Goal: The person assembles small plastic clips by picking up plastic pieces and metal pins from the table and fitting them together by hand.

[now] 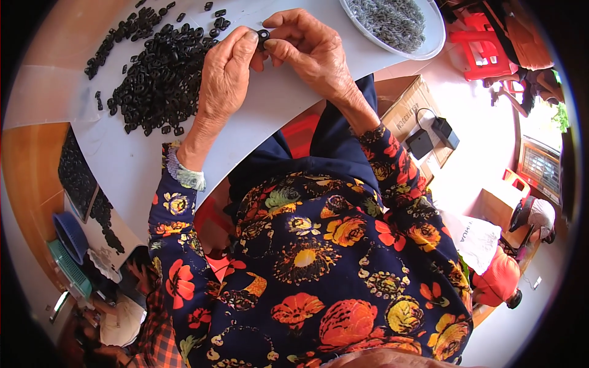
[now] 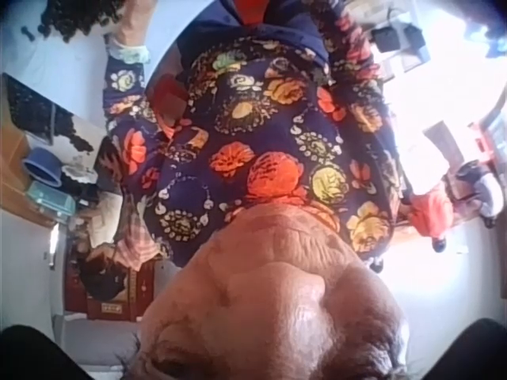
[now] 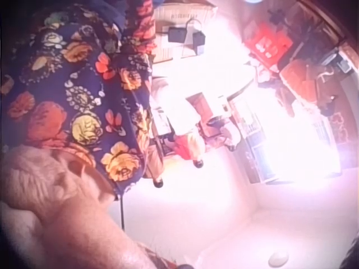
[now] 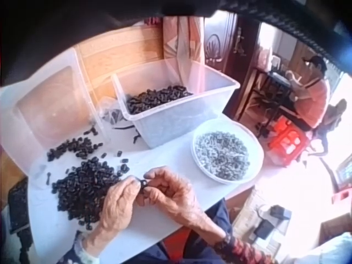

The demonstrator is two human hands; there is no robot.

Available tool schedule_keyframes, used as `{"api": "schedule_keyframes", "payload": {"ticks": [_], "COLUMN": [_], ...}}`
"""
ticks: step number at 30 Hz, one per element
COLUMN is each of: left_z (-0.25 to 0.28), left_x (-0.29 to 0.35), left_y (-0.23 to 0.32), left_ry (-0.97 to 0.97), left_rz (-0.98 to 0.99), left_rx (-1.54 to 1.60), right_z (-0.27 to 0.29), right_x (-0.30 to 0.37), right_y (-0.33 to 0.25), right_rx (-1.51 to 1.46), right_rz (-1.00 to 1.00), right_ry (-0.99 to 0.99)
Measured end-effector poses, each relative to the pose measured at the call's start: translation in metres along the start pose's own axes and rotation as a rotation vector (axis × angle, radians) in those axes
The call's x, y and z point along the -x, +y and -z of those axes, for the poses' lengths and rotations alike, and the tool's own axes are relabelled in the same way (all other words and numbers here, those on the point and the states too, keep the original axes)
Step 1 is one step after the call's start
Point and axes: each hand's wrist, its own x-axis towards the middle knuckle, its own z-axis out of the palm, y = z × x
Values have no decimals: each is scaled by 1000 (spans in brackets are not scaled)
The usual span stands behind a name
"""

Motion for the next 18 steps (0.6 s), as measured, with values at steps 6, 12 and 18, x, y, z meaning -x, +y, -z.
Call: {"api": "schedule_keyframes", "payload": {"ticks": [6,12,18], "left_z": [-5,-5,6], "left_x": [3,-2,-7], "left_y": [-4,-11,-14], "left_ry": [99,112,-42], "left_rz": [-118,-254,-162], "left_rx": [-70,-167,-96], "right_z": [-2,-2,-2], "right_x": [0,-1,-1], "right_y": [1,3,4], "right_rx": [15,33,38], "right_rz": [-12,-5,-10], "right_ry": [23,44,46]}}
